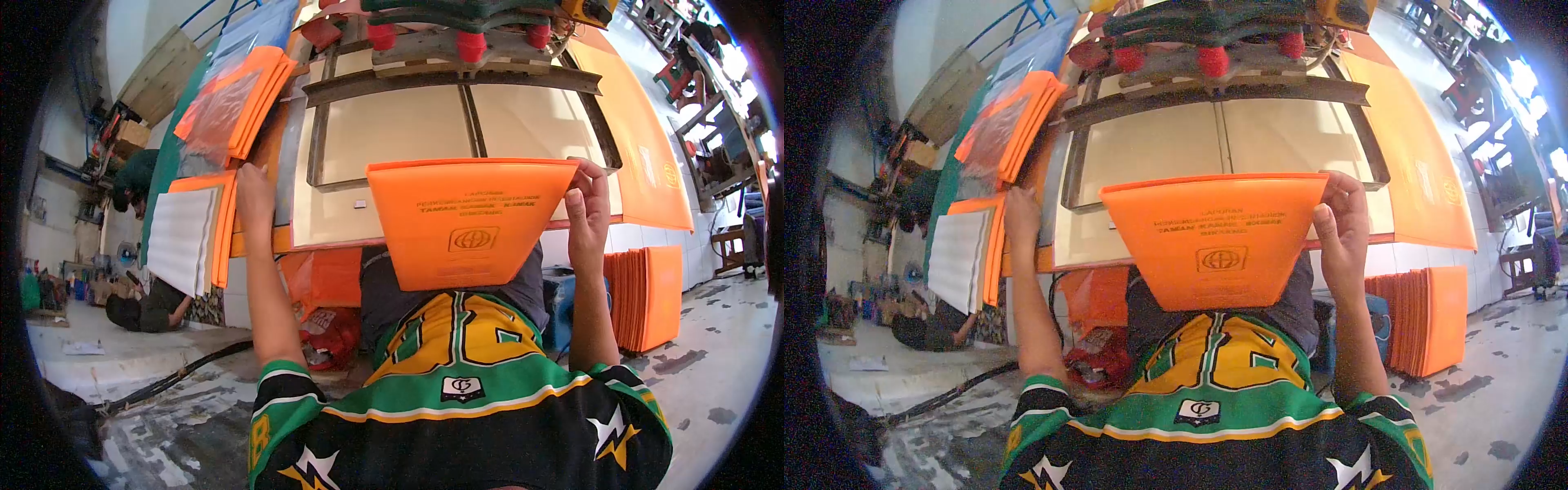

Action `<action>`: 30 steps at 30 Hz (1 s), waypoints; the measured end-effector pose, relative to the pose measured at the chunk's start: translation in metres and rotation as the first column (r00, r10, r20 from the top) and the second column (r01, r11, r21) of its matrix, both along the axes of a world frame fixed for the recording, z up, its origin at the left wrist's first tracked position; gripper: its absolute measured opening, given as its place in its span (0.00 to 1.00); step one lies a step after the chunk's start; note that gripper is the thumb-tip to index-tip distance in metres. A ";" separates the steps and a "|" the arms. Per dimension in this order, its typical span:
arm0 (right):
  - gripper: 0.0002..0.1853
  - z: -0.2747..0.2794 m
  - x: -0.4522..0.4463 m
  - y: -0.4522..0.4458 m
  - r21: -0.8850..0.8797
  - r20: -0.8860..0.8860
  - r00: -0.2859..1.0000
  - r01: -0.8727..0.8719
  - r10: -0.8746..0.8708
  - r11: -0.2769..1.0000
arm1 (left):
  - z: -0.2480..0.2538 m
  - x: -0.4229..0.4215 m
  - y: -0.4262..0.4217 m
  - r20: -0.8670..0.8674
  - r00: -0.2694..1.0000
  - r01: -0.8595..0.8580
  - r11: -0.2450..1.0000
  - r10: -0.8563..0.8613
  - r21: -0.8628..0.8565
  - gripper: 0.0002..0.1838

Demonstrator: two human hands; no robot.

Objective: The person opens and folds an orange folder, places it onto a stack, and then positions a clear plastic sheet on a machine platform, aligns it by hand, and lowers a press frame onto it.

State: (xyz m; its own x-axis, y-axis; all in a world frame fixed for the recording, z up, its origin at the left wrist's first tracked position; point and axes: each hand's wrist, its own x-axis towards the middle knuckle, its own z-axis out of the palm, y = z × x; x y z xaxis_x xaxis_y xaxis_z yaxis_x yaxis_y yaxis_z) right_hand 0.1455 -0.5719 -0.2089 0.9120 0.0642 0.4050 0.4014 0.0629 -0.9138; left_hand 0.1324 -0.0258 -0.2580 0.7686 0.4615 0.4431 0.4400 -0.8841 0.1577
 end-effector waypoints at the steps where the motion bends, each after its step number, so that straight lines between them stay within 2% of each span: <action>1: 0.22 0.001 0.001 0.000 -0.022 0.052 0.998 0.037 -0.036 0.999 | -0.001 -0.001 0.009 0.001 1.000 0.010 1.000 -0.010 -0.003 0.17; 3: 0.21 0.002 0.001 -0.004 -0.046 0.104 0.990 0.098 -0.092 0.994 | -0.005 -0.010 0.017 0.192 0.981 0.062 0.990 -0.037 -0.124 0.18; 5: 0.18 -0.001 -0.001 -0.003 0.080 0.216 0.905 0.357 -0.366 0.931 | 0.021 -0.033 -0.010 0.434 0.899 0.112 0.988 -0.054 -0.109 0.19; 6: 0.18 0.002 -0.006 -0.001 0.078 0.214 0.899 0.375 -0.383 0.924 | 0.036 -0.046 -0.028 0.491 0.871 0.103 0.983 -0.014 -0.154 0.18; 8: 0.13 0.018 -0.020 0.006 0.078 0.422 0.821 0.388 -0.383 0.918 | 0.069 -0.072 -0.080 0.530 0.848 0.141 0.958 0.013 -0.249 0.16; 9: 0.14 0.026 -0.023 0.010 0.020 0.549 0.766 0.390 -0.336 0.921 | 0.085 -0.085 -0.112 0.521 0.854 0.185 0.937 -0.004 -0.297 0.15; 10: 0.14 0.038 -0.033 0.017 -0.110 0.633 0.739 0.380 -0.230 0.919 | 0.100 -0.095 -0.144 0.474 0.879 0.257 0.878 -0.039 -0.404 0.13; 12: 0.14 0.061 -0.047 0.028 -0.373 0.708 0.702 0.274 0.081 0.886 | 0.115 -0.115 -0.197 0.401 0.896 0.417 0.680 -0.192 -0.604 0.08; 13: 0.14 0.074 -0.053 0.036 -0.476 0.710 0.670 0.228 0.218 0.850 | 0.117 -0.122 -0.216 0.382 0.873 0.488 0.535 -0.304 -0.690 0.05; 15: 0.14 0.090 -0.060 0.048 -0.611 0.652 0.643 0.132 0.402 0.780 | 0.116 -0.130 -0.247 0.316 0.782 0.552 0.361 -0.537 -0.752 0.03; 16: 0.14 0.086 -0.061 0.052 -0.612 0.652 0.649 0.146 0.392 0.777 | 0.119 -0.127 -0.259 0.317 0.772 0.559 0.351 -0.551 -0.751 0.03; 18: 0.17 0.075 -0.063 0.055 -0.697 0.568 0.650 0.054 0.505 0.715 | 0.124 -0.122 -0.274 0.194 0.661 0.560 0.306 -0.725 -0.770 0.03; 20: 0.15 0.073 -0.061 0.050 -0.724 0.534 0.666 0.043 0.521 0.688 | 0.117 -0.118 -0.279 0.192 0.657 0.545 0.284 -0.729 -0.789 0.03; 22: 0.10 0.066 -0.060 0.047 -0.694 0.563 0.660 0.051 0.498 0.718 | 0.109 -0.117 -0.285 0.190 0.664 0.522 0.266 -0.723 -0.811 0.04; 24: 0.10 0.066 -0.062 0.041 -0.732 0.511 0.679 0.023 0.527 0.681 | 0.102 -0.118 -0.287 0.229 0.700 0.427 0.141 -0.676 -0.893 0.04; 25: 0.11 0.066 -0.062 0.038 -0.764 0.463 0.690 -0.007 0.556 0.645 | 0.099 -0.118 -0.289 0.223 0.708 0.422 0.149 -0.670 -0.894 0.04; 27: 0.11 0.064 -0.062 0.037 -0.764 0.436 0.694 -0.052 0.573 0.644 | 0.094 -0.118 -0.292 0.212 0.710 0.348 0.074 -0.671 -0.934 0.05; 29: 0.11 0.063 -0.060 0.034 -0.764 0.408 0.698 -0.093 0.589 0.639 | 0.095 -0.117 -0.292 0.206 0.701 0.335 0.060 -0.683 -0.940 0.05; 30: 0.14 0.064 -0.059 0.032 -0.776 0.352 0.704 -0.150 0.617 0.613 | 0.095 -0.117 -0.292 0.207 0.680 0.323 0.034 -0.703 -0.946 0.05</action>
State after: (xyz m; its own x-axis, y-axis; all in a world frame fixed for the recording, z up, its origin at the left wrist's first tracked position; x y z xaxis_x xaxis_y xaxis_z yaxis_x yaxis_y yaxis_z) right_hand 0.0864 -0.5397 -0.1452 0.3516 0.8019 0.4831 0.9074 -0.1651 -0.3864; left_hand 0.0156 -0.3180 -0.1632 0.9634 -0.2103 -0.1660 0.1169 -0.2278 0.9667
